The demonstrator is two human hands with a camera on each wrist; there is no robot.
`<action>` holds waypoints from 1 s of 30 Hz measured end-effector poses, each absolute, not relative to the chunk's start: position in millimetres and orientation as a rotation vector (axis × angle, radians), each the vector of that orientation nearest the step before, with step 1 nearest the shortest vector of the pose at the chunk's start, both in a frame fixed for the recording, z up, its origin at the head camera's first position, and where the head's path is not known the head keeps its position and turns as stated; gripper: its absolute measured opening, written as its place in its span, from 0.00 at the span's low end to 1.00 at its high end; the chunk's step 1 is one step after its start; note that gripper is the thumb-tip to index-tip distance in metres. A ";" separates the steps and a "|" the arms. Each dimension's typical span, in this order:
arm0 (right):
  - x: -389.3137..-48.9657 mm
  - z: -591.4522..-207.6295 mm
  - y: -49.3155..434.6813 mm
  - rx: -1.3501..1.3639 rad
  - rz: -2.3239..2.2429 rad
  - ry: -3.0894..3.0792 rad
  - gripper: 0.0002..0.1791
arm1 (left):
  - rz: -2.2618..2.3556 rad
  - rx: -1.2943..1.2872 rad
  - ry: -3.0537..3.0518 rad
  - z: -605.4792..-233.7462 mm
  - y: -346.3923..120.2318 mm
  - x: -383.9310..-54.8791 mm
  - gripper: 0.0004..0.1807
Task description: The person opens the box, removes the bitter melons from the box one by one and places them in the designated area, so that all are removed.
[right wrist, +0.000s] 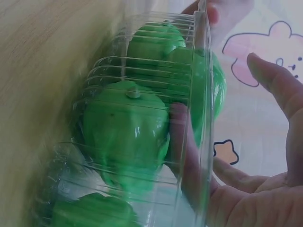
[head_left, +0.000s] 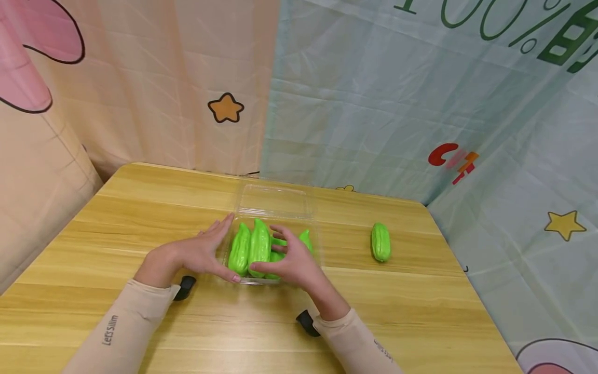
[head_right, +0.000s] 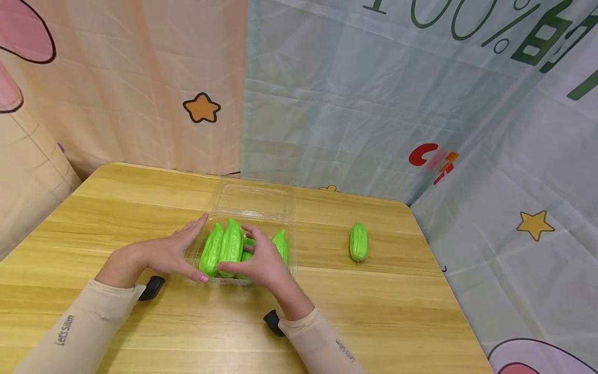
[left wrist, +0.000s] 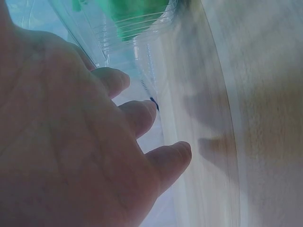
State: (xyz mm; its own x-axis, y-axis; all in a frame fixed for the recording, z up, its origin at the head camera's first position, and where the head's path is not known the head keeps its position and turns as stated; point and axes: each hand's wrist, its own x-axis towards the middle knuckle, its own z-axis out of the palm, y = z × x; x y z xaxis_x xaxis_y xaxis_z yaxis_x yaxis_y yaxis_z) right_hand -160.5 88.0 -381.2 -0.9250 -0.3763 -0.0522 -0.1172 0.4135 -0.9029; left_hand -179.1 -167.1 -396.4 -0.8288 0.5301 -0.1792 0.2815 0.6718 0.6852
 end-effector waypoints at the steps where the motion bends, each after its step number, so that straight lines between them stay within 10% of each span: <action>1: -160.2 -380.9 88.0 -0.432 -1.517 2.427 0.53 | 0.944 0.638 2.523 -396.2 -166.6 -179.2 0.81; 30: -160.1 -376.6 90.8 -0.441 -1.542 2.447 0.49 | 0.958 0.619 2.512 -398.3 -165.0 -178.5 0.81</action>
State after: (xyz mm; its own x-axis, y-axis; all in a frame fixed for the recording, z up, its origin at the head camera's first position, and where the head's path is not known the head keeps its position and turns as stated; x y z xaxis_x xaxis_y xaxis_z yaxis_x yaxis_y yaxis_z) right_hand -160.1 90.8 -376.6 -0.9320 -0.3619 -0.0219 -0.1365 0.4062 -0.9035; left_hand -178.5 -165.0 -398.3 -0.8308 0.5232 -0.1898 0.2640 0.6707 0.6932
